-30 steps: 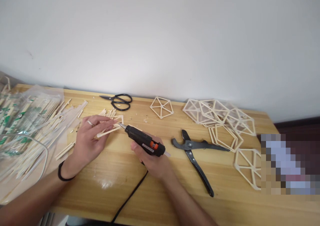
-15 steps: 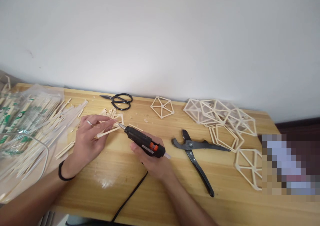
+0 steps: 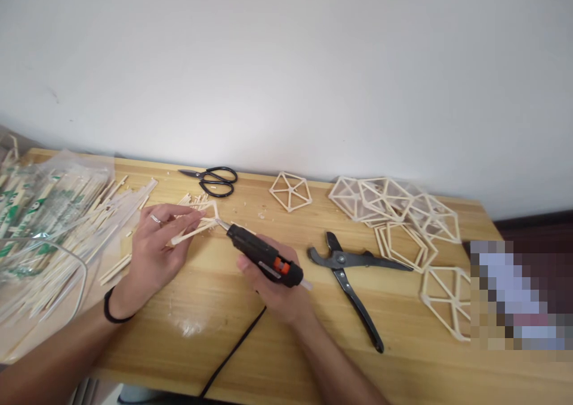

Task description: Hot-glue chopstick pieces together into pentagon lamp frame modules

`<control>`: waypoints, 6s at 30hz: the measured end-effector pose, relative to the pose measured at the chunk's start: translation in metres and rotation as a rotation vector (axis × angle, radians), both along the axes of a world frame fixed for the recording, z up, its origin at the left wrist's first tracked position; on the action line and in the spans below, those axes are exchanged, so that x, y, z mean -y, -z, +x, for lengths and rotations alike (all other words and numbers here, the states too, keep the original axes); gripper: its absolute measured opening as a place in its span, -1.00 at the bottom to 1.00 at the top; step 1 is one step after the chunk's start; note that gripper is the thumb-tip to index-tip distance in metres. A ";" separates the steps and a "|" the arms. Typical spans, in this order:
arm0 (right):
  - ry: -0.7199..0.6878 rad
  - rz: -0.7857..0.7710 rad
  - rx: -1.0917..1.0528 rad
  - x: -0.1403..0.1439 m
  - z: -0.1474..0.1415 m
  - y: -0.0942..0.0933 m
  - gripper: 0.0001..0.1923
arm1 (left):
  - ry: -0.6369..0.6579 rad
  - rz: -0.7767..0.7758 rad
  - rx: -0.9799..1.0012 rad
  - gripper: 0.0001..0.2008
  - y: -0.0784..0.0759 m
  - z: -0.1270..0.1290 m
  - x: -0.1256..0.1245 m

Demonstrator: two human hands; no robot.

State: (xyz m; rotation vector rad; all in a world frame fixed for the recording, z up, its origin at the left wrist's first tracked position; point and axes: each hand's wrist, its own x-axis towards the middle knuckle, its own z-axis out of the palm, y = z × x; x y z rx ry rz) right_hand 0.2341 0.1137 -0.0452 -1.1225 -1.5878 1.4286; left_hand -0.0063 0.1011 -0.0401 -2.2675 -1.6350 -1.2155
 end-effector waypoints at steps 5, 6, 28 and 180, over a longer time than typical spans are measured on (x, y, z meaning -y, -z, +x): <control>-0.024 0.021 0.030 -0.001 -0.001 0.001 -0.68 | 0.008 0.006 0.011 -0.70 -0.001 0.001 0.000; -0.032 0.028 0.039 -0.001 -0.001 0.000 -0.69 | 0.010 0.005 0.012 -0.71 -0.001 0.002 0.000; -0.038 0.005 0.015 0.000 -0.003 -0.001 -0.74 | 0.022 -0.038 0.049 -0.69 0.000 0.003 0.002; 0.392 -0.476 -0.580 0.087 -0.008 0.027 -0.50 | 0.256 -0.644 0.917 -0.63 0.025 0.016 0.115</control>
